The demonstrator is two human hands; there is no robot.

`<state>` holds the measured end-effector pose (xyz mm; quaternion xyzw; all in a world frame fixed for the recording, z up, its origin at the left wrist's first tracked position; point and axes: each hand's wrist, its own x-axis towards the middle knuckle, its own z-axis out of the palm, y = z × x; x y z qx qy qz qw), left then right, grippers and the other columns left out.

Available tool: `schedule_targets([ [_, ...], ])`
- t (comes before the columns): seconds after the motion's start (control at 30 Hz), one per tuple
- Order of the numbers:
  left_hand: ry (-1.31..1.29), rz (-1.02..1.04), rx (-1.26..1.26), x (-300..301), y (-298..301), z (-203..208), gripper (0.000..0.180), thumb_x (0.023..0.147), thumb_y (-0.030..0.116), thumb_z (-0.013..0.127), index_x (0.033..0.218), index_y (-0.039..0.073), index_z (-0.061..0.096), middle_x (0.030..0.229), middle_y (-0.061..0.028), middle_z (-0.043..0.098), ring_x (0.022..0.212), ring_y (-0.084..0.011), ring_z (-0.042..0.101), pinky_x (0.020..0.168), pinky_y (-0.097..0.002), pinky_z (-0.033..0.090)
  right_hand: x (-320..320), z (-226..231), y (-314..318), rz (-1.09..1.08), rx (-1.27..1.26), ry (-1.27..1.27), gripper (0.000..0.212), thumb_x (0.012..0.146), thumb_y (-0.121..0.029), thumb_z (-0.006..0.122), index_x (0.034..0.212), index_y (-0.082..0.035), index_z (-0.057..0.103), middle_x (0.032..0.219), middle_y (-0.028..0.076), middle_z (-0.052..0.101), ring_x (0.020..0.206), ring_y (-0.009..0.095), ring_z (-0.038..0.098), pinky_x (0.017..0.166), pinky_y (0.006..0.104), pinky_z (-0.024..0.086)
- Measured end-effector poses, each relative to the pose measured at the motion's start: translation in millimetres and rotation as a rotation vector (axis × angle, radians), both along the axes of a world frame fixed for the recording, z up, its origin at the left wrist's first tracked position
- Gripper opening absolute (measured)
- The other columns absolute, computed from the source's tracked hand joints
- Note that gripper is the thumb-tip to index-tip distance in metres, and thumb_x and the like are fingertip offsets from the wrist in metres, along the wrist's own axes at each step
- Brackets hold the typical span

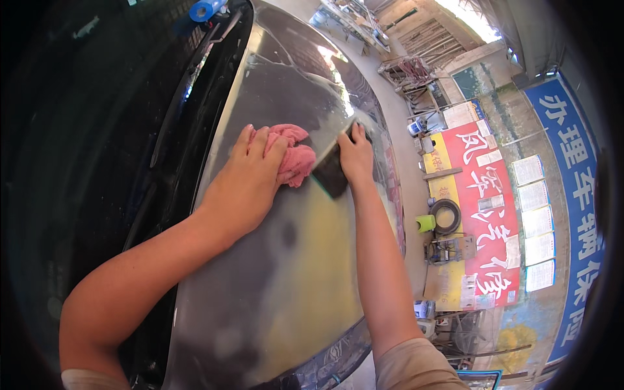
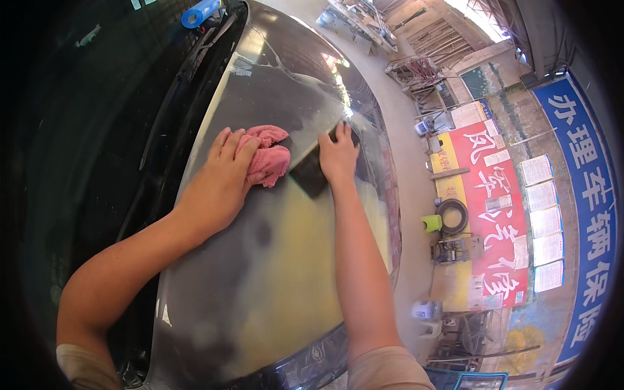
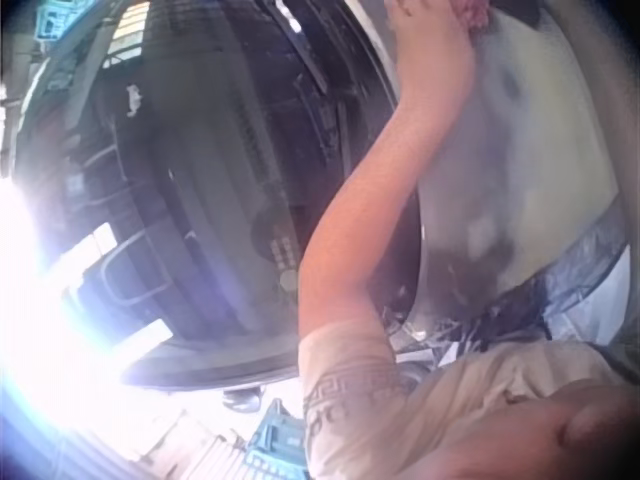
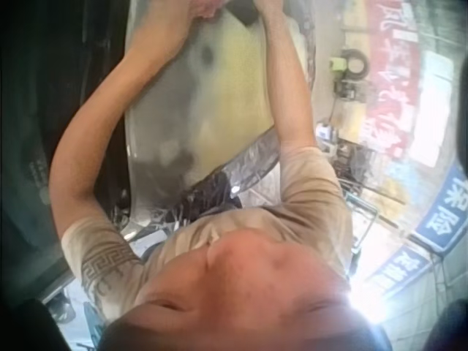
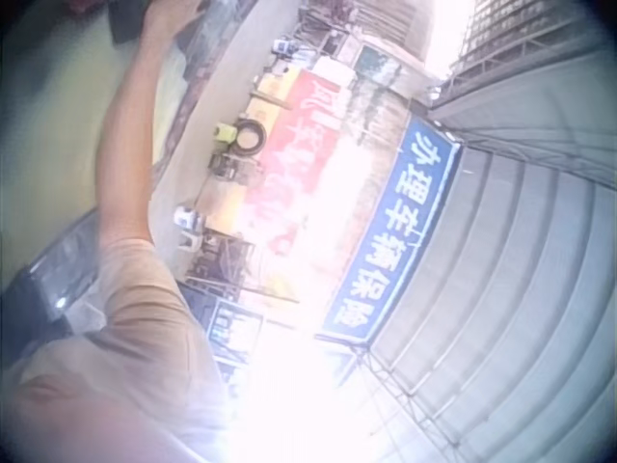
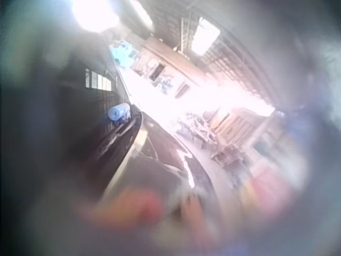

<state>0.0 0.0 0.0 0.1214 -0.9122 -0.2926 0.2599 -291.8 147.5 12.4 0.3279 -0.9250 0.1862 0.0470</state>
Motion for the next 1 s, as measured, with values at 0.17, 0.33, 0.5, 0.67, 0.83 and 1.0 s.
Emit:
schedule_targets([
  [0.17, 0.14, 0.079, 0.158, -3.0, 7.1, -2.9, 0.051, 0.112, 0.023, 0.064, 0.154, -0.001, 0.048, 0.157, -0.0296, 0.053, 0.151, -0.0506, 0.045, 0.124, -0.0524, 0.043, 41.7, 9.1, 15.7, 0.044, -0.088, -0.029, 0.073, 0.106, -0.034, 0.054, 0.163, 0.011, 0.044, 0.176, 0.03, 0.037, 0.166, 0.045, 0.031, 0.137, 0.0585, 0.014],
  [0.33, 0.254, 0.073, 0.423, 7.0, -13.6, 8.0, 0.047, 0.115, 0.025, 0.06, 0.152, -0.002, 0.051, 0.148, -0.0271, 0.059, 0.138, -0.0465, 0.057, 0.118, -0.0486, 0.046, 138.5, 0.4, 80.5, 0.09, -0.13, -0.02, 0.073, 0.102, -0.03, 0.062, 0.162, 0.008, 0.047, 0.173, 0.032, 0.039, 0.164, 0.049, 0.031, 0.136, 0.058, 0.019],
  [0.5, 0.274, 0.085, 0.451, -0.6, -13.5, 4.7, 0.046, 0.117, 0.028, 0.056, 0.151, -0.002, 0.051, 0.143, -0.0262, 0.061, 0.133, -0.0462, 0.06, 0.113, -0.0485, 0.048, 76.4, 3.1, -10.5, 0.071, -0.052, 0.102, 0.065, 0.105, -0.037, 0.056, 0.155, 0.005, 0.057, 0.172, 0.029, 0.044, 0.162, 0.046, 0.036, 0.134, 0.0613, 0.022],
  [0.67, 0.302, 0.025, 0.504, -13.0, 2.6, 5.2, 0.047, 0.117, 0.029, 0.056, 0.151, -0.002, 0.05, 0.142, -0.0261, 0.062, 0.132, -0.0462, 0.061, 0.112, -0.0484, 0.049, 21.5, 5.2, -35.9, -0.008, -0.015, 0.089, 0.072, 0.106, -0.041, 0.052, 0.16, 0.007, 0.051, 0.172, 0.028, 0.043, 0.164, 0.042, 0.034, 0.133, 0.0652, 0.019],
  [0.83, 0.276, 0.118, 0.442, 4.4, -26.1, -4.3, 0.048, 0.116, 0.029, 0.057, 0.152, -0.003, 0.05, 0.142, -0.0265, 0.061, 0.133, -0.0462, 0.06, 0.113, -0.0488, 0.048, 152.4, -4.7, 48.9, 0.116, -0.133, -0.057, 0.077, 0.099, -0.026, 0.065, 0.167, 0.003, 0.044, 0.175, 0.03, 0.04, 0.161, 0.052, 0.034, 0.135, 0.052, 0.025],
  [1.0, 0.286, 0.1, 0.457, -4.7, -9.0, -1.1, 0.05, 0.116, 0.029, 0.058, 0.152, -0.005, 0.05, 0.145, -0.0268, 0.06, 0.136, -0.0464, 0.059, 0.115, -0.0493, 0.048, 134.9, -2.0, 45.4, 0.141, -0.136, 0.062, 0.069, 0.097, -0.022, 0.066, 0.159, 0.006, 0.053, 0.171, 0.032, 0.044, 0.157, 0.052, 0.04, 0.131, 0.0542, 0.031],
])
